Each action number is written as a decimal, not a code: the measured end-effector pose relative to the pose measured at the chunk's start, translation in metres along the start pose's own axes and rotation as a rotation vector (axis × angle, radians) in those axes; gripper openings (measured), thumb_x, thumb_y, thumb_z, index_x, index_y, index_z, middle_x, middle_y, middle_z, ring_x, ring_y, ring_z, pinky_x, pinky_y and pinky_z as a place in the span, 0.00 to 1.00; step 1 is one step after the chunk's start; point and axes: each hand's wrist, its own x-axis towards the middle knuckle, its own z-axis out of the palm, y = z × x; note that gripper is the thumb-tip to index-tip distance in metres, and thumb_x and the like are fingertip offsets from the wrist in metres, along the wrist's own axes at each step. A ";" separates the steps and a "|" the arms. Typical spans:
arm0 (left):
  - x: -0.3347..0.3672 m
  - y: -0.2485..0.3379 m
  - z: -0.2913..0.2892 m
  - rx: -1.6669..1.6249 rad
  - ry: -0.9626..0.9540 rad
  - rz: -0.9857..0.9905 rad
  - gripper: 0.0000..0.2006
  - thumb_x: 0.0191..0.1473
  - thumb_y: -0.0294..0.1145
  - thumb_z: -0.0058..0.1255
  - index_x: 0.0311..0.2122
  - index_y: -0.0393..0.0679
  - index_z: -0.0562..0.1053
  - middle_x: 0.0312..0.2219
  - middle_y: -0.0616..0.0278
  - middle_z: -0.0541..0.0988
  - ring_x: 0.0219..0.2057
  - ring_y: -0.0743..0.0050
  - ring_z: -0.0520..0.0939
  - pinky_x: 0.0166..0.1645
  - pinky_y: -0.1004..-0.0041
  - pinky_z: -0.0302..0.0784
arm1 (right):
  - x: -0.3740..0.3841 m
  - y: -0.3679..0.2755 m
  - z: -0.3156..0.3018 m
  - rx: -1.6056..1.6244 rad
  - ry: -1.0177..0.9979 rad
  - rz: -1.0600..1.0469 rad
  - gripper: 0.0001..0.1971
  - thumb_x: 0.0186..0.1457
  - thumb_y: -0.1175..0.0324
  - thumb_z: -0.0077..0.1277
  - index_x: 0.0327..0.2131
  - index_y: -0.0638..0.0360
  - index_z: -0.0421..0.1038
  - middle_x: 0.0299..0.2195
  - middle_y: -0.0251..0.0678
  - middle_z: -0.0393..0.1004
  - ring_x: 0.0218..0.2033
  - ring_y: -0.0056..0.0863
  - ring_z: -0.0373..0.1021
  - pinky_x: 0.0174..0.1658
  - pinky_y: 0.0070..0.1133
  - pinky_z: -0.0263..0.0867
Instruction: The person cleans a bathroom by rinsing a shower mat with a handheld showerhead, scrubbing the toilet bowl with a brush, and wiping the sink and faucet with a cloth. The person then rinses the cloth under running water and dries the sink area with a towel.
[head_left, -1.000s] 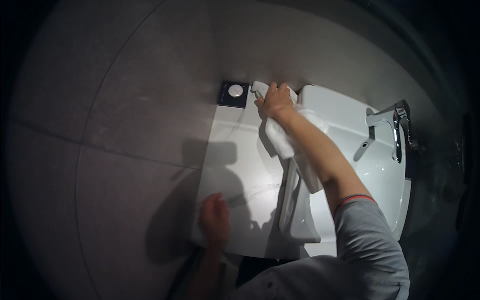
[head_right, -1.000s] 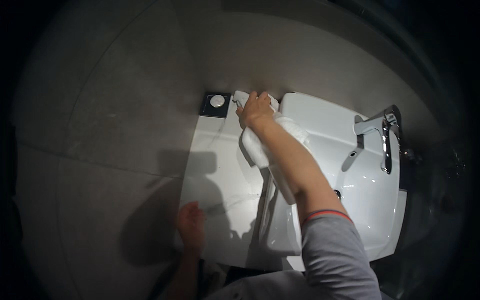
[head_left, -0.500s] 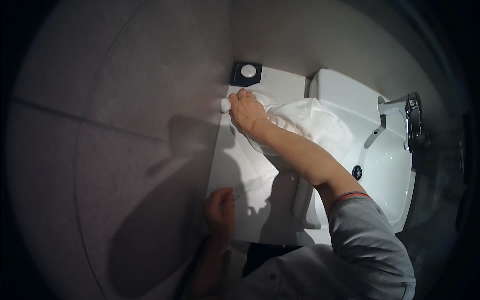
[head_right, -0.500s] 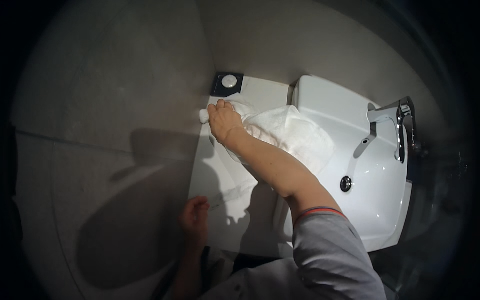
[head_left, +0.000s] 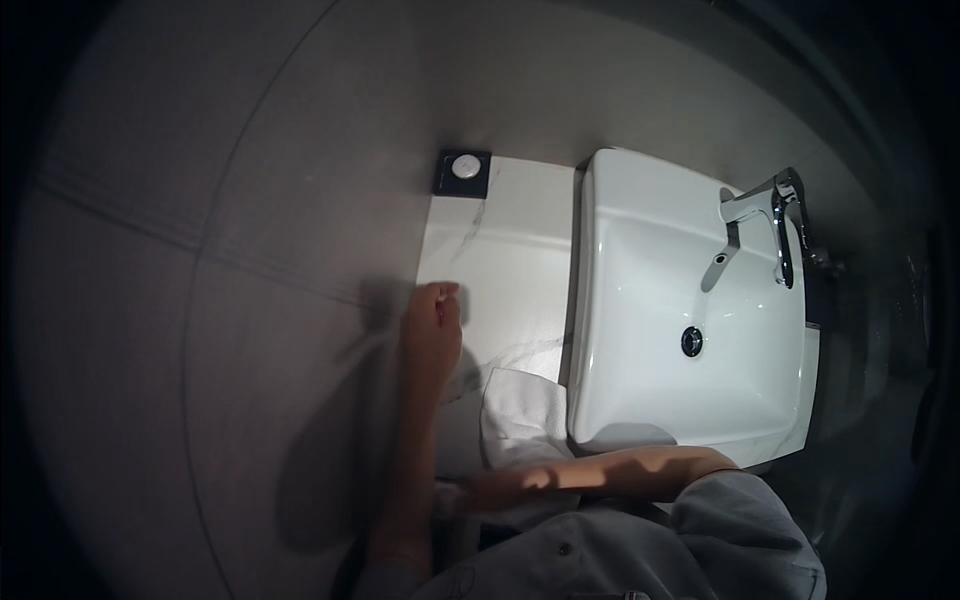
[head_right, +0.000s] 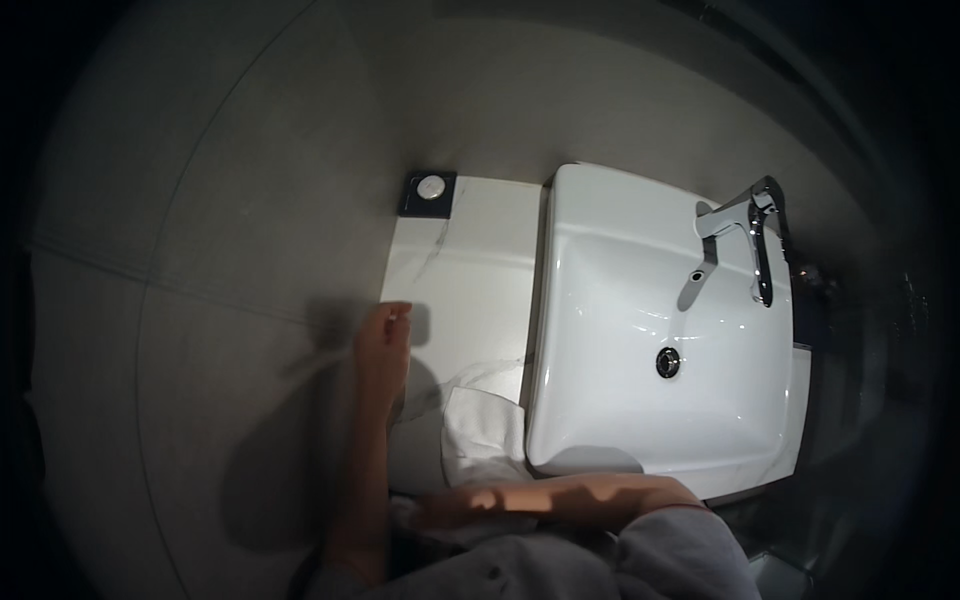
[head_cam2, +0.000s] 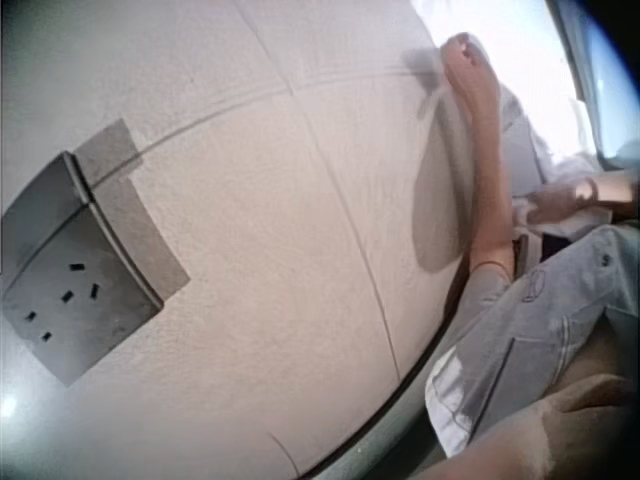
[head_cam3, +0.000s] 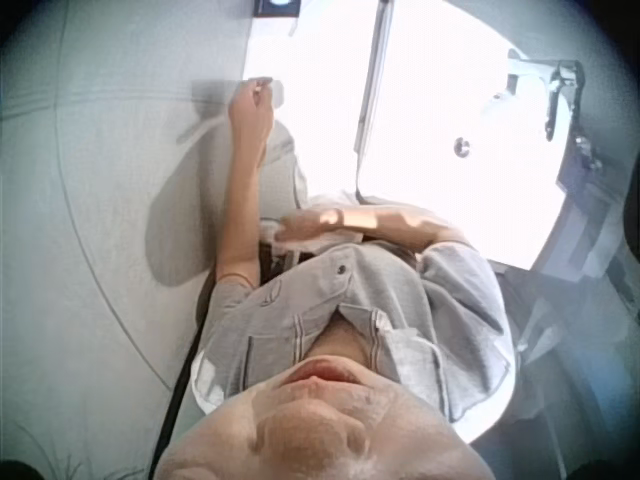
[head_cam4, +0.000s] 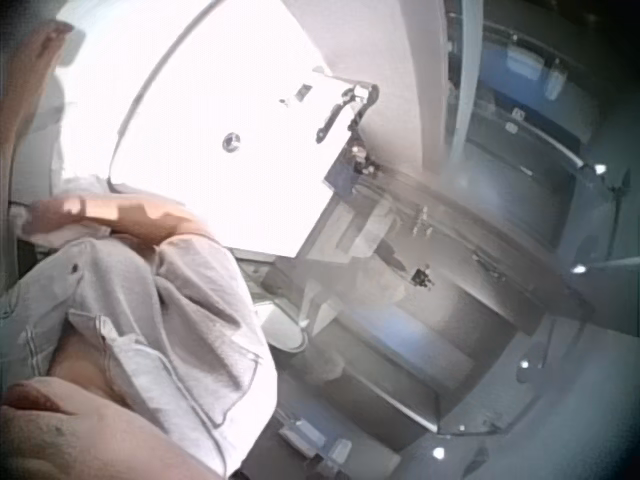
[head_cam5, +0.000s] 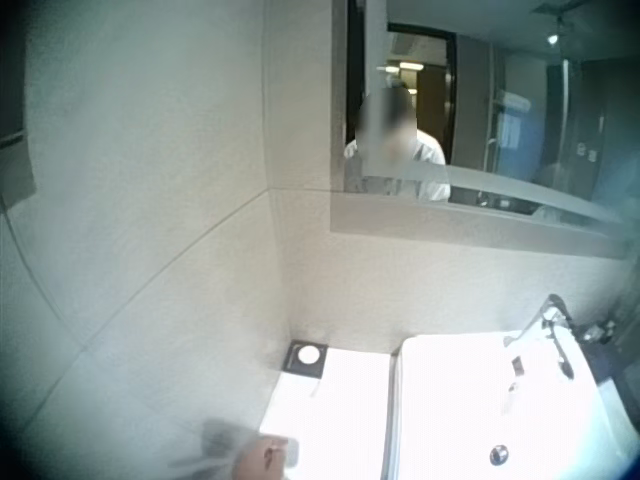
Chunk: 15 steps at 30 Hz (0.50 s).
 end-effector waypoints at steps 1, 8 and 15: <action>0.024 -0.012 0.003 0.088 0.049 0.101 0.09 0.52 0.24 0.47 0.40 0.37 0.74 0.34 0.50 0.77 0.34 0.56 0.78 0.40 0.65 0.74 | -0.036 -0.046 -0.082 0.292 -0.038 0.313 0.28 0.63 0.46 0.35 0.54 0.60 0.63 0.48 0.54 0.68 0.47 0.42 0.69 0.48 0.31 0.66; 0.150 -0.032 0.092 0.589 0.213 0.379 0.11 0.47 0.31 0.57 0.36 0.39 0.73 0.38 0.54 0.72 0.43 0.54 0.73 0.50 0.61 0.69 | -0.166 -0.079 -0.248 1.013 1.263 0.468 0.24 0.61 0.54 0.44 0.52 0.62 0.60 0.39 0.34 0.72 0.38 0.22 0.70 0.41 0.20 0.67; 0.179 -0.041 0.104 0.784 0.164 0.452 0.12 0.48 0.33 0.57 0.35 0.39 0.70 0.37 0.55 0.70 0.40 0.59 0.74 0.41 0.68 0.77 | -0.167 -0.043 -0.303 1.058 1.457 0.195 0.28 0.55 0.67 0.48 0.57 0.64 0.52 0.44 0.38 0.65 0.45 0.26 0.63 0.49 0.23 0.62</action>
